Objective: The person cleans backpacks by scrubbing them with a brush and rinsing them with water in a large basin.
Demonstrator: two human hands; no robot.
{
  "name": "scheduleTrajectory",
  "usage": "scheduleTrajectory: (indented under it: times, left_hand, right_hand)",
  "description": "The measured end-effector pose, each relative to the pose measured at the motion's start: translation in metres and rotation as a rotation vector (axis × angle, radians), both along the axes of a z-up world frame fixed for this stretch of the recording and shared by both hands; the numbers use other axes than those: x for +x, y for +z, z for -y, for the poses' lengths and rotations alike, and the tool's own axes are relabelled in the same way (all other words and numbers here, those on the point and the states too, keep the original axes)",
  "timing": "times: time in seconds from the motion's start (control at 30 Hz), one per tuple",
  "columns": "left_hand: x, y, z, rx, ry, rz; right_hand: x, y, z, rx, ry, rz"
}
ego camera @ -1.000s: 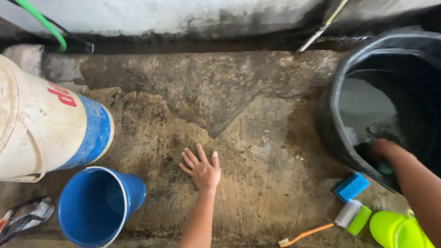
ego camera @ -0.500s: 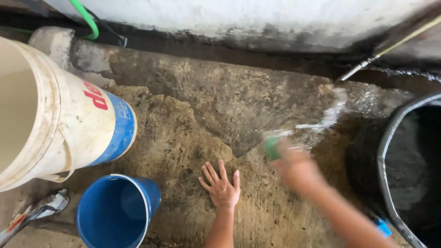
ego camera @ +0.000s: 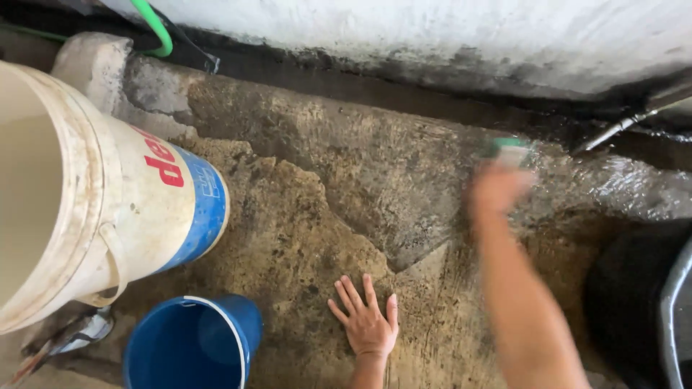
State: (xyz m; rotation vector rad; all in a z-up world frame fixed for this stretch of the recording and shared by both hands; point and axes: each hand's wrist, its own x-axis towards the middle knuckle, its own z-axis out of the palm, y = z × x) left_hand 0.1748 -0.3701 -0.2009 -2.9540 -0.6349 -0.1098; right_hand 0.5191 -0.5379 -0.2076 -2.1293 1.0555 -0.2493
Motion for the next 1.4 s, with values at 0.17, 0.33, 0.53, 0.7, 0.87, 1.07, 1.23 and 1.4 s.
scheduleTrajectory:
  times: [0.17, 0.33, 0.53, 0.7, 0.87, 1.07, 1.23, 1.4]
  left_hand:
    - [-0.003, -0.008, -0.003, 0.021, 0.007, 0.009]
    - [-0.006, -0.012, -0.002, -0.014, 0.009, 0.023]
    - [-0.004, -0.008, -0.003, -0.012, 0.005, 0.014]
    - [-0.001, 0.0, -0.002, -0.222, 0.03, -0.019]
    - [-0.005, -0.015, -0.001, -0.078, 0.013, -0.029]
    - [-0.004, -0.014, -0.004, -0.015, 0.006, -0.019]
    - [-0.006, -0.019, 0.0, 0.01, 0.002, -0.007]
    - [-0.007, -0.017, -0.003, -0.021, -0.004, -0.001]
  right_hand:
    - [-0.083, 0.182, -0.233, 0.389, 0.815, -0.42]
    - [-0.041, 0.201, -0.202, 0.49, 0.985, -0.438]
    - [0.042, -0.086, 0.166, -0.659, 0.667, -0.162]
    - [0.011, -0.053, 0.144, -0.148, -0.176, -0.014]
    - [-0.14, -0.005, -0.078, -0.69, 1.023, -0.05]
    - [-0.136, 0.171, -0.014, 0.171, 0.814, -0.713]
    - [-0.105, -0.007, 0.142, -1.127, 0.575, 0.1]
    - [-0.252, 0.141, -0.027, -0.182, 1.113, -0.726]
